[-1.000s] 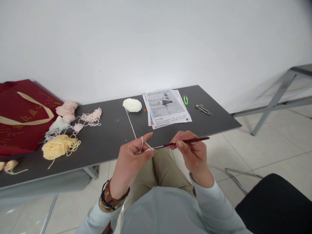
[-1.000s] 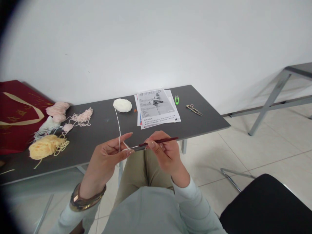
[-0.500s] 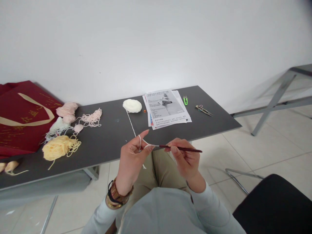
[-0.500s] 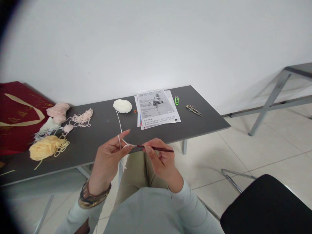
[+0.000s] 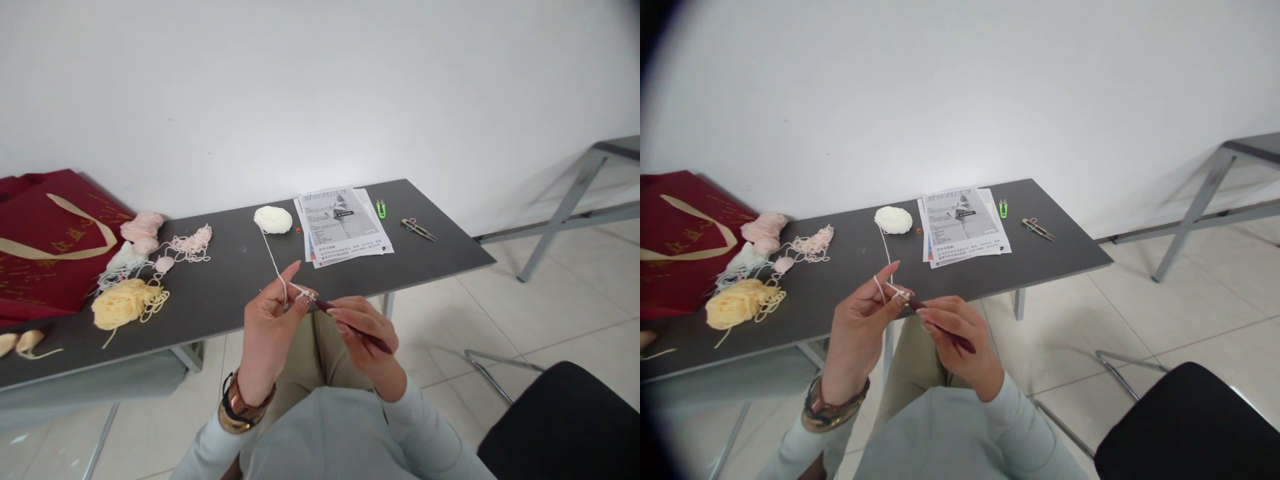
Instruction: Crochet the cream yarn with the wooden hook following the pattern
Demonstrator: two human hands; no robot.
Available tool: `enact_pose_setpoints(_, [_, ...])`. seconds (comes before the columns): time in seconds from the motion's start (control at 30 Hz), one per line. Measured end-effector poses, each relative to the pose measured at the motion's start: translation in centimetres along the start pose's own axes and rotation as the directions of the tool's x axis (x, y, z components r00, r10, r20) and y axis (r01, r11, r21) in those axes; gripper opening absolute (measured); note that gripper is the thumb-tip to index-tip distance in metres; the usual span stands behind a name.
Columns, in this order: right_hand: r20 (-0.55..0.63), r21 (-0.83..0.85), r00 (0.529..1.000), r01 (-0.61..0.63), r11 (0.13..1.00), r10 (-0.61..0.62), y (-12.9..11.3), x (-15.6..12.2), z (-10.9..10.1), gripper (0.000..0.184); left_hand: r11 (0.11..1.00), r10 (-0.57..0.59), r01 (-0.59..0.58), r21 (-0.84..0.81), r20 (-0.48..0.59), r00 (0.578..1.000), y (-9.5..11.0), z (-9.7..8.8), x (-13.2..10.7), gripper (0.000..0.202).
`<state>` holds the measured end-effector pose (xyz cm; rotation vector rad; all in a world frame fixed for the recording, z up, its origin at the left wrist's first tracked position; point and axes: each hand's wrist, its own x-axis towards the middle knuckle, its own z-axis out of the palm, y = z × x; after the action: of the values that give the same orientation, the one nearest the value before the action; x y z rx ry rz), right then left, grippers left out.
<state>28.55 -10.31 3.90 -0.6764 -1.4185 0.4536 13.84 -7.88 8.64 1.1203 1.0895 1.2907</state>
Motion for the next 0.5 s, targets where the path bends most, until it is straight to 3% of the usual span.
enact_pose_setpoints(0.17, [0.006, -0.045, 0.999, 0.054, 0.998, -0.054, -0.3, 0.2, 0.2, 0.043, 0.984, 0.101, -0.098, 0.147, -0.011, 0.995, 0.8, -0.5, 0.1, 0.044])
enact_pose_setpoints(0.37, [-0.138, 0.092, 0.987, -0.075, 0.993, 0.088, 0.2, 0.0, 0.6, 0.032, 1.000, -0.023, 0.023, 0.002, 0.051, 0.998, 1.2, -0.4, 0.2, 0.043])
enact_pose_setpoints(0.5, [-0.127, 0.108, 0.987, -0.085, 0.991, 0.098, 0.2, -0.1, 0.6, 0.032, 0.994, 0.028, -0.030, 0.102, 0.023, 0.999, 1.3, -0.5, 0.1, 0.042])
